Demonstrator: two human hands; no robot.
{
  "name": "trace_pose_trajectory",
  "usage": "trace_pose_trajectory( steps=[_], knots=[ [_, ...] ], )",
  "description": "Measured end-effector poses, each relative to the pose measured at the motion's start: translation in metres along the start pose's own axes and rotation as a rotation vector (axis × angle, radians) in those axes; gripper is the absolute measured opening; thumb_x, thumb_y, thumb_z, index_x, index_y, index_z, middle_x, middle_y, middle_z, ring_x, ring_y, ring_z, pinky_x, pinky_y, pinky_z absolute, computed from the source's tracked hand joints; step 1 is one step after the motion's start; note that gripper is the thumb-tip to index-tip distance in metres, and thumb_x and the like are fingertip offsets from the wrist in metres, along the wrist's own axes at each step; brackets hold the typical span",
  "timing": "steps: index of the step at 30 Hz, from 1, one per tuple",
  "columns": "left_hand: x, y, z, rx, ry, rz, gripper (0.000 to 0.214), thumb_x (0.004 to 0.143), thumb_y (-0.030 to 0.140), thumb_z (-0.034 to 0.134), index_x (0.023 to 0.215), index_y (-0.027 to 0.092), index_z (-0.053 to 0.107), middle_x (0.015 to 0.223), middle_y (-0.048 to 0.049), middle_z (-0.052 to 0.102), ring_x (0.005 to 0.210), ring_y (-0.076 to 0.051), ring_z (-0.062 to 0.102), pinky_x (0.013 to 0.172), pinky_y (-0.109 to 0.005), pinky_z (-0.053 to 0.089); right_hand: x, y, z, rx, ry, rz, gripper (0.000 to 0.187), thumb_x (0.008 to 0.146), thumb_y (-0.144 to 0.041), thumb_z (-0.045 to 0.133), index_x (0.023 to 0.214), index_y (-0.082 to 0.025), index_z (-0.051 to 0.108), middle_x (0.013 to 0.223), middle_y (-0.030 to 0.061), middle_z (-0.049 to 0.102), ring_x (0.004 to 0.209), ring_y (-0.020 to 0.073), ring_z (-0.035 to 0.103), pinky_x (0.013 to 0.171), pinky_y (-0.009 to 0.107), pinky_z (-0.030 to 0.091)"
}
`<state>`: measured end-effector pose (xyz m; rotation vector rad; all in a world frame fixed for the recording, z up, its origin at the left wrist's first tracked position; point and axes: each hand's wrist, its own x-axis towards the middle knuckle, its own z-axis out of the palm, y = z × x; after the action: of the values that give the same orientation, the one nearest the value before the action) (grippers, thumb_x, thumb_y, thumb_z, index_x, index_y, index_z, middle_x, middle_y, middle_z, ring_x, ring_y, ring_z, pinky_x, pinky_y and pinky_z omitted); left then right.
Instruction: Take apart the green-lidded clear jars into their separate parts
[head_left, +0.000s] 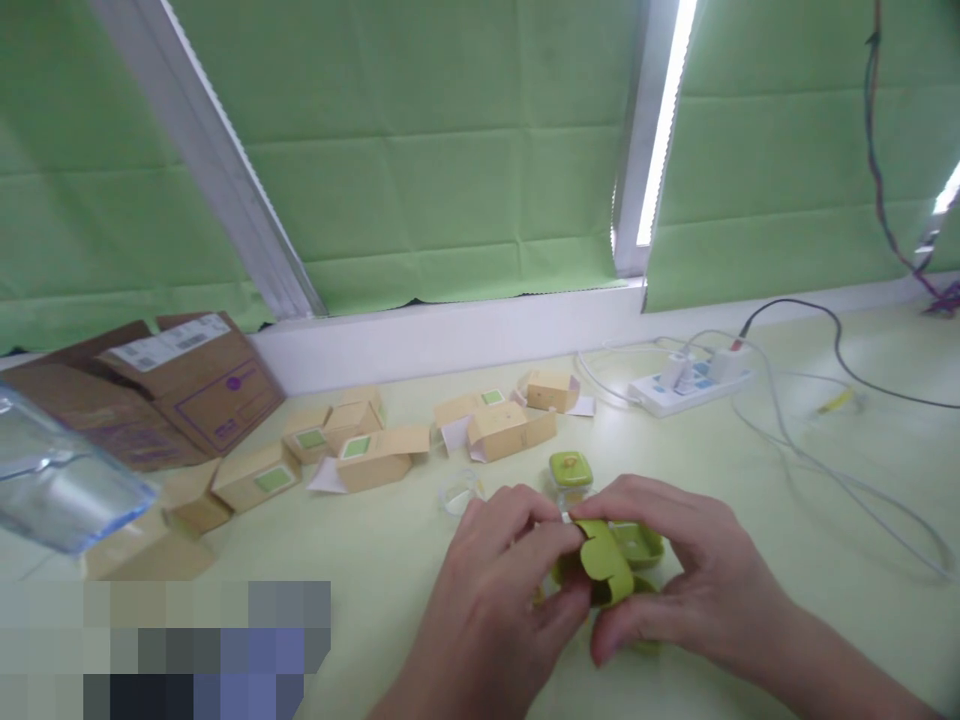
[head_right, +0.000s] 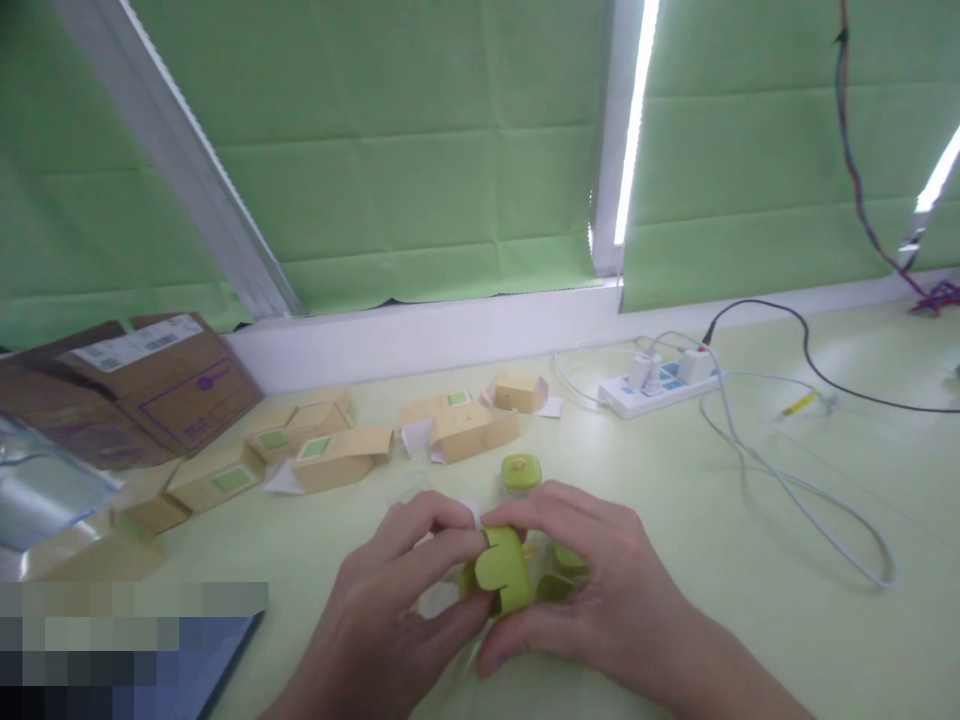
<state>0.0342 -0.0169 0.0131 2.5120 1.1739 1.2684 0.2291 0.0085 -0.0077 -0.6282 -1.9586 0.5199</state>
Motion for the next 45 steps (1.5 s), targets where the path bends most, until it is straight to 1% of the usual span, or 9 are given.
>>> trace_pose_trajectory(
  steps=[7, 15, 19, 22, 26, 32, 36, 40, 45],
  knots=[
    [0.001, 0.008, -0.007, 0.049, -0.008, 0.014, 0.024, 0.073, 0.0, 0.065, 0.088, 0.019, 0.062, 0.084, 0.0003, 0.064, 0.076, -0.017, 0.059, 0.07, -0.033, 0.043, -0.004, 0.001, -0.001, 0.007, -0.012, 0.019, 0.069, 0.057, -0.046, 0.093, 0.117, -0.031, 0.062, 0.095, -0.0002, 0.072, 0.082, 0.0197, 0.068, 0.075, 0.029, 0.054],
    [-0.004, 0.009, -0.007, -0.007, -0.051, -0.079, 0.025, 0.073, 0.002, 0.064, 0.088, 0.021, 0.058, 0.089, -0.0005, 0.061, 0.084, -0.019, 0.057, 0.077, -0.035, 0.043, -0.006, 0.003, 0.0, 0.056, 0.005, 0.076, 0.064, 0.057, -0.05, 0.092, 0.113, -0.032, 0.065, 0.094, 0.0001, 0.072, 0.082, 0.0207, 0.066, 0.073, 0.03, 0.052],
    [0.001, 0.008, -0.015, -0.045, 0.023, -0.113, 0.022, 0.073, 0.002, 0.059, 0.083, 0.021, 0.053, 0.081, 0.0004, 0.055, 0.077, -0.017, 0.054, 0.071, -0.031, 0.043, -0.005, 0.009, -0.005, 0.041, 0.052, 0.155, 0.059, 0.061, -0.048, 0.092, 0.112, -0.034, 0.067, 0.095, 0.0001, 0.072, 0.087, 0.0218, 0.066, 0.075, 0.031, 0.052],
    [0.004, -0.002, -0.024, -0.014, 0.092, -0.21, 0.016, 0.076, 0.008, 0.055, 0.08, 0.022, 0.052, 0.075, 0.0027, 0.052, 0.068, -0.015, 0.049, 0.063, -0.028, 0.04, -0.004, 0.016, -0.008, 0.087, 0.124, 0.215, 0.056, 0.063, -0.043, 0.092, 0.113, -0.035, 0.067, 0.102, 0.0, 0.071, 0.096, 0.0226, 0.066, 0.086, 0.033, 0.053],
    [0.004, -0.025, -0.031, 0.004, 0.017, -0.482, 0.003, 0.08, 0.02, 0.051, 0.08, 0.023, 0.053, 0.069, 0.0041, 0.051, 0.063, -0.016, 0.048, 0.06, -0.029, 0.041, -0.002, 0.02, -0.007, 0.22, 0.203, 0.252, 0.052, 0.07, -0.035, 0.09, 0.115, -0.035, 0.065, 0.111, -0.0003, 0.069, 0.102, 0.0203, 0.065, 0.093, 0.031, 0.053],
    [0.003, -0.031, -0.027, 0.068, -0.073, -0.537, 0.011, 0.08, 0.019, 0.045, 0.071, 0.025, 0.045, 0.062, 0.0063, 0.045, 0.058, -0.016, 0.049, 0.053, -0.026, 0.037, -0.001, 0.014, -0.004, 0.259, 0.15, 0.284, 0.048, 0.077, -0.03, 0.086, 0.119, -0.034, 0.063, 0.113, 0.0015, 0.066, 0.104, 0.0201, 0.065, 0.092, 0.03, 0.054],
    [0.001, -0.031, -0.026, 0.187, -0.112, -0.53, 0.008, 0.084, 0.021, 0.048, 0.08, 0.023, 0.054, 0.068, 0.0041, 0.05, 0.064, -0.02, 0.054, 0.062, -0.031, 0.04, -0.001, 0.012, -0.003, 0.278, 0.143, 0.319, 0.048, 0.078, -0.029, 0.084, 0.12, -0.035, 0.062, 0.112, 0.0009, 0.062, 0.096, 0.0181, 0.066, 0.083, 0.028, 0.057],
    [-0.004, -0.045, -0.027, 0.28, -0.143, -0.52, 0.017, 0.089, 0.022, 0.049, 0.096, 0.02, 0.065, 0.072, 0.0015, 0.054, 0.07, -0.023, 0.058, 0.068, -0.035, 0.042, 0.0, 0.011, -0.004, 0.27, 0.096, 0.332, 0.048, 0.078, -0.029, 0.084, 0.122, -0.035, 0.064, 0.12, 0.003, 0.054, 0.108, 0.0223, 0.063, 0.086, 0.031, 0.058],
    [-0.01, -0.058, -0.022, 0.317, -0.182, -0.501, 0.024, 0.091, 0.022, 0.052, 0.099, 0.018, 0.075, 0.078, -0.0025, 0.063, 0.072, -0.022, 0.064, 0.072, -0.035, 0.048, 0.002, 0.011, -0.004, 0.173, 0.048, 0.373, 0.052, 0.082, -0.03, 0.079, 0.129, -0.037, 0.06, 0.125, 0.0028, 0.052, 0.107, 0.0202, 0.061, 0.088, 0.031, 0.057]
  ],
)
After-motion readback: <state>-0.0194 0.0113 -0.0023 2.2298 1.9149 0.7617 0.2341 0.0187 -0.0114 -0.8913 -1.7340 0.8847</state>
